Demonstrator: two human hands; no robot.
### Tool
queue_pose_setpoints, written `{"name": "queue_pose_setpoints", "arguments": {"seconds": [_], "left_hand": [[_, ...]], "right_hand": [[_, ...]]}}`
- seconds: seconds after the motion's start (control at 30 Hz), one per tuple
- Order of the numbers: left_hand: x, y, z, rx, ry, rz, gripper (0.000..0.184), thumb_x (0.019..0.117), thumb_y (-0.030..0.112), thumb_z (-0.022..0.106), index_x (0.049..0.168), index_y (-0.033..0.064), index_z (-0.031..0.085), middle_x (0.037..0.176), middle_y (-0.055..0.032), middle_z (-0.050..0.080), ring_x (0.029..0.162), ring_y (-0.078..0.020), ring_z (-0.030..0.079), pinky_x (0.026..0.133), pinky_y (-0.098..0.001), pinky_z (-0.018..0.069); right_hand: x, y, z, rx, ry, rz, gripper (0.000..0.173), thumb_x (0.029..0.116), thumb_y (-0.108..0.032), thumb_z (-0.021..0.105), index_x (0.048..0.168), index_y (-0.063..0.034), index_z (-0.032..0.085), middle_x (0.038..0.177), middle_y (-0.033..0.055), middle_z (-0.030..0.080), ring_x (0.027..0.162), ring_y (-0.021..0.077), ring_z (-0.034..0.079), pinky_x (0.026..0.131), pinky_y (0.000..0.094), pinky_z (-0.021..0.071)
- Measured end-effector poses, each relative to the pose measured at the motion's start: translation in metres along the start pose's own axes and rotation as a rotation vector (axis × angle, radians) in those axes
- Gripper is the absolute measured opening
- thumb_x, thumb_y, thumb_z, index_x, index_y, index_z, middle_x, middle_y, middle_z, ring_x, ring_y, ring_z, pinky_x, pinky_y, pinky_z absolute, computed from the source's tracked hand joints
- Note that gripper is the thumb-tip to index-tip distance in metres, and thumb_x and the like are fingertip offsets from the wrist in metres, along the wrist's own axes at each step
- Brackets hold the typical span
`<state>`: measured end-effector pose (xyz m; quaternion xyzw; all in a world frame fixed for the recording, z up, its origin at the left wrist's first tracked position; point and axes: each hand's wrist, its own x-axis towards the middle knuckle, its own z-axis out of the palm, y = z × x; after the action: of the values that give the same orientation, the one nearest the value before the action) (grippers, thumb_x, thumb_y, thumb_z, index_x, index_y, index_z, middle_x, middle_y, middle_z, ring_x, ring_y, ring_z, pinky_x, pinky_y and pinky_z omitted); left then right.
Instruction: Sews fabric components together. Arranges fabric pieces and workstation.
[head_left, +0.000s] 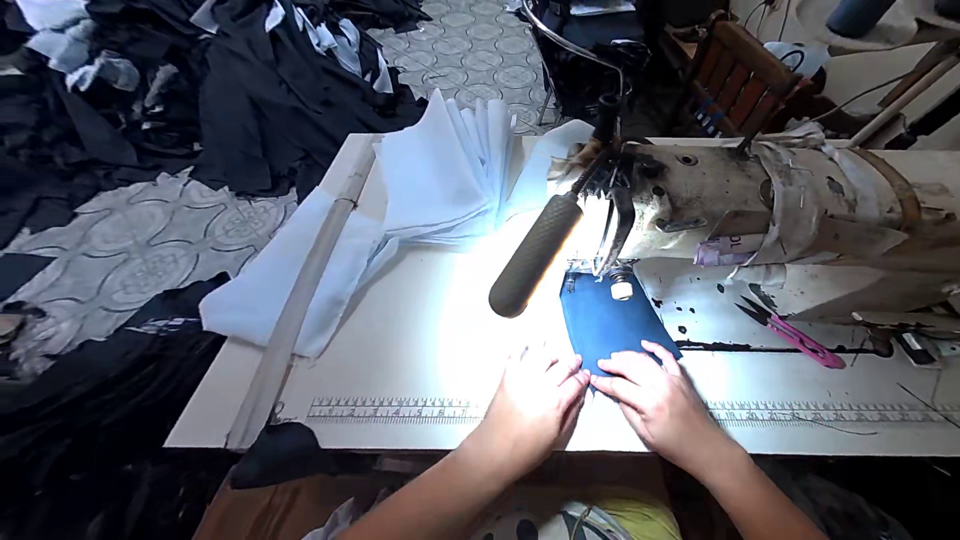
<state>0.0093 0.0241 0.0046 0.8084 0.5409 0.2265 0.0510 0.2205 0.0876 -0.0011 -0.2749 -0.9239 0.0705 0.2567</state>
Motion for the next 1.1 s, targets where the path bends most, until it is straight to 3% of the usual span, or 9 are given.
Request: {"name": "queue_pose_setpoints", "arguments": {"seconds": [0.2,0.33,0.43,0.57,0.7,0.8,0.87,0.97,1.1], "left_hand": [[0.030,-0.032,-0.011,-0.072,-0.133,-0.041,0.032,0.1025,0.020,0.052,0.123,0.0142,0.075,0.130,-0.0099,0.070,0.121,-0.0337,0.065,0.103,-0.0674,0.0402],[0.052,-0.054,-0.018,-0.067,-0.163,-0.025,0.036,0.1041,0.026,0.046,0.122,0.0143,0.075,0.134,-0.0093,0.067,0.129,-0.0343,0.059,0.110,-0.0636,0.0352],[0.067,-0.068,-0.019,-0.070,-0.232,-0.071,0.039,0.1062,0.030,0.043,0.123,0.0108,0.072,0.140,-0.0117,0.063,0.139,-0.0362,0.050,0.120,-0.0639,0.0206],[0.088,-0.083,-0.016,-0.140,-0.277,-0.161,0.040,0.1077,0.032,0.043,0.124,0.0075,0.070,0.137,-0.0123,0.064,0.140,-0.0284,0.050,0.125,-0.0601,0.0118],[0.095,-0.096,-0.008,-0.150,-0.203,-0.136,0.041,0.1092,0.031,0.042,0.129,0.0063,0.068,0.144,-0.0108,0.060,0.146,-0.0282,0.043,0.122,-0.0663,0.0070],[0.091,-0.114,-0.036,-0.135,0.119,-0.171,0.023,0.1013,0.012,0.058,0.113,0.0049,0.076,0.135,-0.0170,0.065,0.135,-0.0364,0.054,0.117,-0.0684,0.0214],[0.090,-0.146,-0.069,-0.044,0.316,-0.343,0.024,0.0982,0.006,0.060,0.118,0.0018,0.073,0.131,-0.0230,0.065,0.127,-0.0430,0.058,0.108,-0.0643,0.0385],[0.063,-0.194,-0.115,-0.039,0.207,-0.744,0.039,0.0992,0.011,0.063,0.136,-0.0012,0.059,0.142,-0.0320,0.052,0.132,-0.0531,0.049,0.103,-0.0690,0.0405],[0.015,-0.238,-0.124,-0.029,0.140,-0.914,0.032,0.0991,0.017,0.068,0.120,-0.0070,0.066,0.120,-0.0343,0.062,0.113,-0.0526,0.060,0.095,-0.0699,0.0444]], "right_hand": [[0.042,0.014,-0.008,0.105,-0.178,0.079,0.028,0.0925,-0.006,0.059,0.108,-0.0128,0.081,0.116,0.0110,0.074,0.115,0.0317,0.068,0.107,0.0657,0.0388],[0.067,0.024,-0.011,0.118,-0.316,0.173,0.035,0.0941,-0.001,0.055,0.114,-0.0143,0.079,0.127,0.0117,0.070,0.126,0.0330,0.061,0.113,0.0610,0.0333],[0.080,0.031,-0.008,0.114,-0.372,0.229,0.032,0.0989,-0.007,0.055,0.120,-0.0169,0.078,0.136,0.0117,0.065,0.133,0.0341,0.055,0.117,0.0580,0.0297],[0.080,0.041,0.007,0.103,-0.301,0.271,0.034,0.0997,-0.011,0.055,0.123,-0.0230,0.077,0.145,0.0098,0.060,0.140,0.0348,0.050,0.120,0.0566,0.0270],[0.078,0.038,0.008,0.090,-0.221,0.305,0.028,0.0979,-0.011,0.059,0.116,-0.0150,0.079,0.135,0.0163,0.066,0.133,0.0395,0.055,0.120,0.0576,0.0282],[0.075,0.035,0.007,0.080,-0.045,0.312,0.023,0.0948,-0.008,0.061,0.107,-0.0078,0.080,0.124,0.0176,0.071,0.122,0.0405,0.062,0.112,0.0587,0.0369],[0.073,0.034,0.007,0.088,0.052,0.314,0.021,0.0930,-0.004,0.061,0.102,-0.0026,0.079,0.117,0.0194,0.073,0.115,0.0408,0.065,0.107,0.0589,0.0405],[0.072,0.037,0.009,0.099,0.084,0.297,0.020,0.0921,-0.003,0.061,0.100,-0.0006,0.078,0.112,0.0202,0.073,0.110,0.0404,0.066,0.104,0.0587,0.0424],[0.074,0.038,0.009,0.150,0.017,0.325,0.018,0.0936,-0.005,0.062,0.099,-0.0013,0.078,0.114,0.0203,0.072,0.113,0.0405,0.064,0.106,0.0583,0.0408]]}}
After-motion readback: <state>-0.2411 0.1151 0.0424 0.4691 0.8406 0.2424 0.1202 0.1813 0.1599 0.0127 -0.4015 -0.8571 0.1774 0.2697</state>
